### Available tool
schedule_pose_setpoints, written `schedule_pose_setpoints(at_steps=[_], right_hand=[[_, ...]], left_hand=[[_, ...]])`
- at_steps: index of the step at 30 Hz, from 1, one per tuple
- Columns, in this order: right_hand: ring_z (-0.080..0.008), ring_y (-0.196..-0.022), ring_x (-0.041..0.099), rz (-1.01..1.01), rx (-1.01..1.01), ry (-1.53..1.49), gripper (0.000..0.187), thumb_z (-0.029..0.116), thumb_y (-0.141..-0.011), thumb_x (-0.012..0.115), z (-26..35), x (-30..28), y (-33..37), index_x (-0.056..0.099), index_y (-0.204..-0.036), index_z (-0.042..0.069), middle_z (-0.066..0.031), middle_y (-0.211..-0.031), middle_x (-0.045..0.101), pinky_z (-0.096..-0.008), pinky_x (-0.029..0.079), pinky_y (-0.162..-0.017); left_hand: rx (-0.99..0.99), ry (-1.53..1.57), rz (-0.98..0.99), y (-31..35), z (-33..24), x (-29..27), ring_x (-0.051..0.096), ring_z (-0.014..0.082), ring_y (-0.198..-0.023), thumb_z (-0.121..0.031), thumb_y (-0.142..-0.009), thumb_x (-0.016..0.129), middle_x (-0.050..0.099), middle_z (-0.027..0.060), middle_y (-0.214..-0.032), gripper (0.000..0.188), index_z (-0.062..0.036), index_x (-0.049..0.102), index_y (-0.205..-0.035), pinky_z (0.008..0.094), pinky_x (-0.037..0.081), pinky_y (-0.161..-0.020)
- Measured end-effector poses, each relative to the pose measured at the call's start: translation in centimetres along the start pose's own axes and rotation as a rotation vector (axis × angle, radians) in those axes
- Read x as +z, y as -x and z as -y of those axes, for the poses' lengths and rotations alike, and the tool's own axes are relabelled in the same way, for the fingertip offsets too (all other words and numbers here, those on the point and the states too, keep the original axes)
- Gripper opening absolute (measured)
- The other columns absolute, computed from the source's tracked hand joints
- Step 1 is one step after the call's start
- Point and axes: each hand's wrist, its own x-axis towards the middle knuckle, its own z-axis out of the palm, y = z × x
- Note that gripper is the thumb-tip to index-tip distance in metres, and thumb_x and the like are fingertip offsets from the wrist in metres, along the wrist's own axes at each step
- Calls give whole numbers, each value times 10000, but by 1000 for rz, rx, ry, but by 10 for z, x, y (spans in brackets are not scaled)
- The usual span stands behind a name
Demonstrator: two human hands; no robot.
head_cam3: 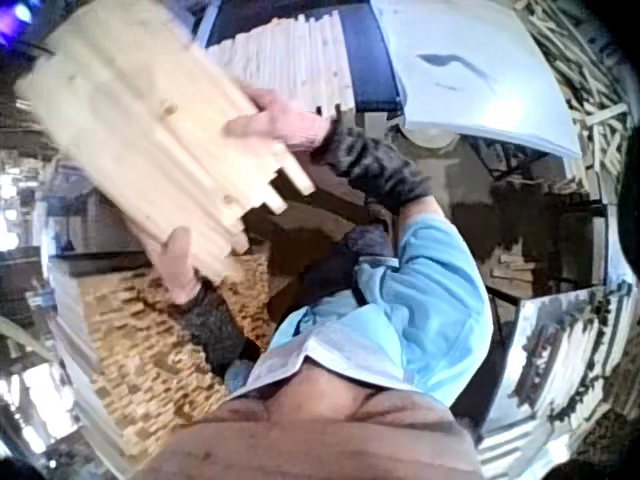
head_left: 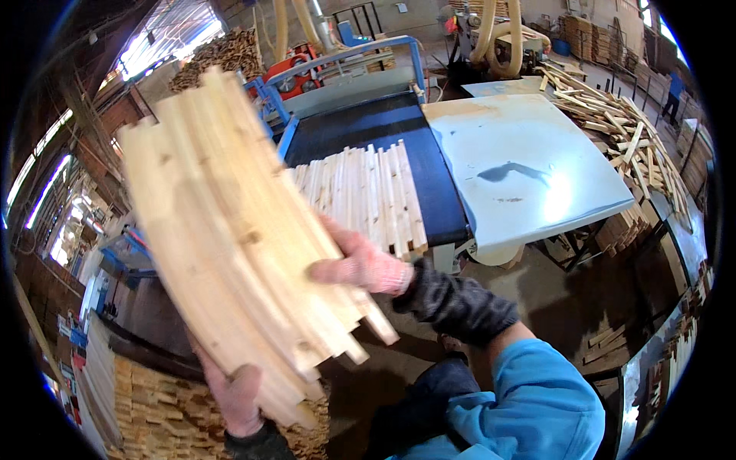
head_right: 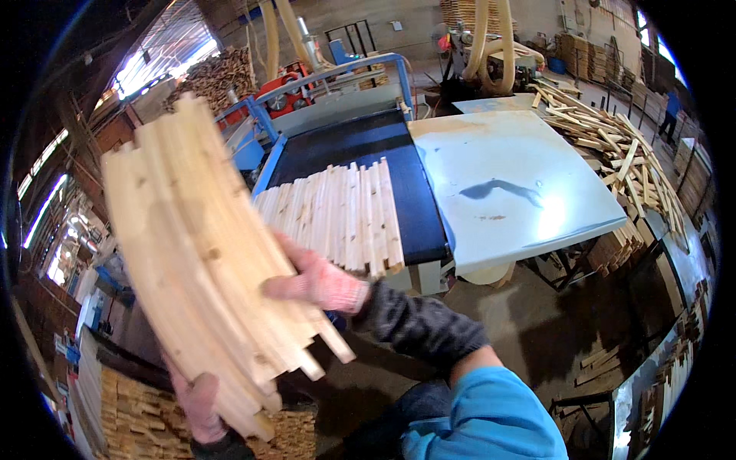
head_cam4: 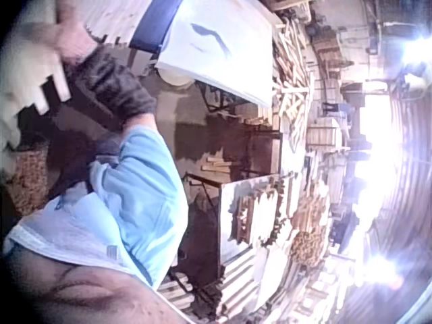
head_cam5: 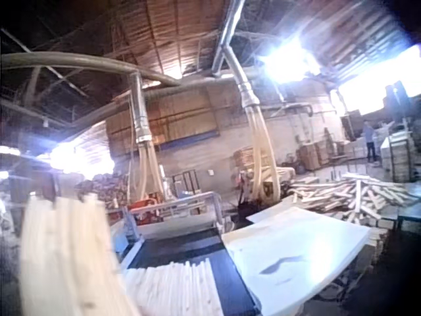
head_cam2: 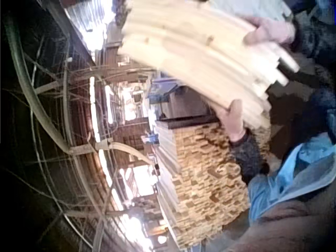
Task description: The person repeatedly picks up bundles of wooden planks from a metal table and stacks them onto a growing pile. They also use a metal bar to adjust and align the stacked planks. The task involves continuous handling and stacking of the wood pieces.
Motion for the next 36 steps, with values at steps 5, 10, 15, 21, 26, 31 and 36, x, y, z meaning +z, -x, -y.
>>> schedule_pose_setpoints(at_steps=[5,10,15,21,26,31,36], right_hand=[[-188,-1352,549,-330,63,159,924,112,-954,780,33,-171,66,242,-1703,62,-111,-1523,564,-361,468,-1143],[-190,-1323,570,-621,210,197,909,117,-942,769,44,-315,142,270,-1701,73,-114,-1514,572,-369,489,-1123],[-219,-1290,602,-724,296,94,895,90,-929,772,11,-409,194,298,-1689,62,-120,-1472,599,-372,504,-1117],[-231,-1271,612,-793,408,-53,876,-25,-933,734,-29,-461,208,298,-1687,80,-115,-1450,608,-372,519,-1100],[-230,-1331,576,-710,427,-32,858,-18,-945,738,-24,-490,176,300,-1677,76,-109,-1517,558,-381,489,-1137],[-188,-1150,643,-664,440,-2,714,77,-963,739,-46,-499,145,397,-1590,68,-90,-1328,639,-357,561,-1009],[-194,-1035,696,-609,545,372,677,212,-974,774,-76,-505,101,433,-1530,30,-102,-1173,713,-366,582,-909]], left_hand=[[-163,66,358,-72,85,161,468,308,-1436,-53,-739,624,367,178,-1620,1115,-60,95,-1721,431,416,-1195],[-242,145,750,-125,193,321,447,281,-1460,-115,-827,702,387,173,-1622,1088,-77,88,-1725,433,398,-1216],[-462,357,811,-113,285,420,373,273,-1519,-186,-862,761,344,111,-1668,1126,-189,59,-1743,449,311,-1270],[-631,399,748,-105,348,467,397,290,-1516,-244,-855,801,397,130,-1647,1116,-182,117,-1736,460,332,-1262],[-670,-573,937,-172,294,492,518,389,-1454,-469,-924,753,489,284,-1581,1141,-14,58,-1706,452,437,-1197],[-424,-1250,996,-222,247,505,697,408,-1174,-596,-915,686,721,226,-1264,782,1,593,-1410,493,551,-1027],[28,-1241,945,-218,295,483,346,321,-1572,-577,-1007,591,361,179,-1701,809,-99,407,-1633,503,265,-1287]])
